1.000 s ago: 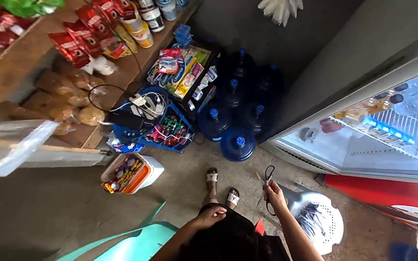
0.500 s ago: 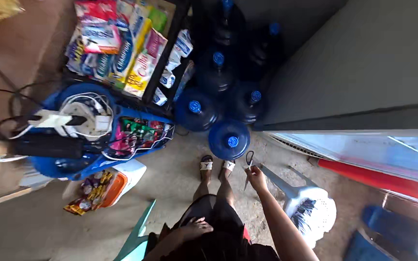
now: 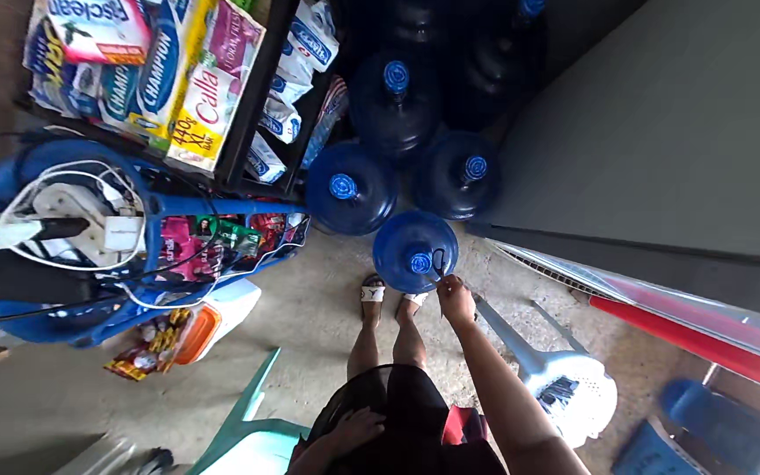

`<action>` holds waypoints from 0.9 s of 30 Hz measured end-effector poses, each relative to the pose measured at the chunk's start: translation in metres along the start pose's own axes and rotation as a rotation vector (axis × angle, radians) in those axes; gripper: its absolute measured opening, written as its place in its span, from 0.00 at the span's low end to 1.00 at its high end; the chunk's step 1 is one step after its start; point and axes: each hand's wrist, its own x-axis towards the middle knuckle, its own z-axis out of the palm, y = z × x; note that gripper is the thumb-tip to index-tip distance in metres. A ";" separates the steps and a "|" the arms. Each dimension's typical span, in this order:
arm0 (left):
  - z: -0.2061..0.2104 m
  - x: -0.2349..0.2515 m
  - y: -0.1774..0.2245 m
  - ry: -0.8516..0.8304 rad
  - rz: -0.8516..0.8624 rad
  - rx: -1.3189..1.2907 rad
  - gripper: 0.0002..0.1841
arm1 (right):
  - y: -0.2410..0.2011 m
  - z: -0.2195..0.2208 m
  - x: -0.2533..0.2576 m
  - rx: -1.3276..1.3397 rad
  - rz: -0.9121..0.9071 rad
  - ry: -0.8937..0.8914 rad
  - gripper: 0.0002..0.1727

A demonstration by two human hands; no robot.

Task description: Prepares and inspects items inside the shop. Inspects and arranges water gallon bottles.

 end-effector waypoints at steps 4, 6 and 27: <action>-0.008 -0.005 0.019 -0.007 -0.021 -0.010 0.27 | -0.004 -0.004 0.001 -0.024 -0.004 -0.014 0.18; -0.007 -0.002 0.021 -0.007 -0.030 0.010 0.26 | -0.006 -0.006 0.003 -0.039 -0.002 -0.030 0.19; -0.021 -0.003 0.027 -0.036 -0.016 0.060 0.26 | 0.015 0.027 0.018 0.237 -0.061 0.020 0.16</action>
